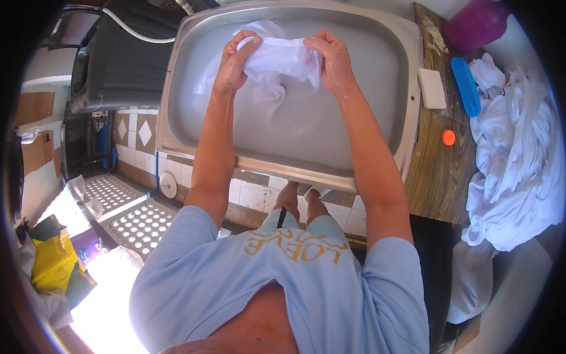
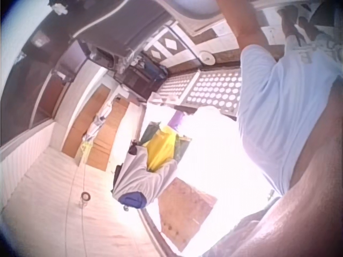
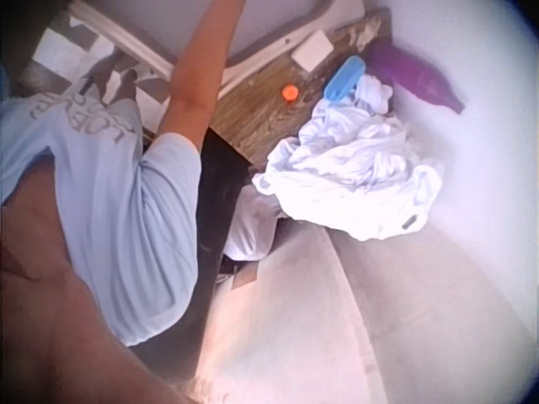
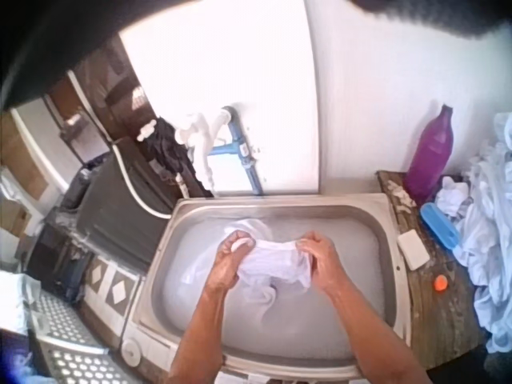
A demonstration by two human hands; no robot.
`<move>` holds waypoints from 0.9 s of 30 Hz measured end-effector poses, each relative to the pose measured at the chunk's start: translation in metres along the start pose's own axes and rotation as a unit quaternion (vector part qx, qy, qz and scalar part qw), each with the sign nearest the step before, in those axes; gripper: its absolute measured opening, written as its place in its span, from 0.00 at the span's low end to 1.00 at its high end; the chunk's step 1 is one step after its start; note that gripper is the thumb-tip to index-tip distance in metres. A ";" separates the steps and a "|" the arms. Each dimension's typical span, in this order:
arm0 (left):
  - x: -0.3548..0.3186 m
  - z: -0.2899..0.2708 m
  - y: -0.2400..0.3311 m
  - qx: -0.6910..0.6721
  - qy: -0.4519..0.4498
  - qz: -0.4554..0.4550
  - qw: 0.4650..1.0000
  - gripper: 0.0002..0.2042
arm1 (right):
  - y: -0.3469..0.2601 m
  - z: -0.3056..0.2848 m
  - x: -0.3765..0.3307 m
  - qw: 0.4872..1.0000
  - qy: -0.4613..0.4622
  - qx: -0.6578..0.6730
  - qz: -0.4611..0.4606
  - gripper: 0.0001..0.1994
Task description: The person washes a white shirt by hand in a basin of soapy water, scrubbing a specific stain, then wrings it out and places it into a top-loading washing machine.
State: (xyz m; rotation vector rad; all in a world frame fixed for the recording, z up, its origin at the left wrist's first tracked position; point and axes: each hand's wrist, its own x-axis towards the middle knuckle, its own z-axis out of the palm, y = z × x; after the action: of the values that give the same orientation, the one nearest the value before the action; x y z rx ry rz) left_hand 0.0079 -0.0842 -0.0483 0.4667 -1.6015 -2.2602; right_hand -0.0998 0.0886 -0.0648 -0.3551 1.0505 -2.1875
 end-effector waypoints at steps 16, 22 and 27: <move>0.009 0.006 -0.004 -0.039 -0.026 0.034 0.998 0.09 | -0.011 0.000 0.001 1.000 0.004 -0.001 -0.025 0.05; 0.011 0.007 -0.005 -0.034 -0.013 0.055 0.998 0.09 | -0.012 0.000 0.003 0.999 0.004 -0.017 -0.050 0.05; 0.014 0.010 -0.015 0.105 0.001 0.057 0.993 0.11 | -0.007 -0.019 0.006 0.970 0.054 -0.233 -0.037 0.07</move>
State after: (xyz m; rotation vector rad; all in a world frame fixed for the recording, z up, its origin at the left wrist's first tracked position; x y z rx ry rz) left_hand -0.0100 -0.0777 -0.0601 0.4173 -1.8252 -2.0190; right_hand -0.1170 0.0987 -0.0712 -0.4930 1.6388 -2.0240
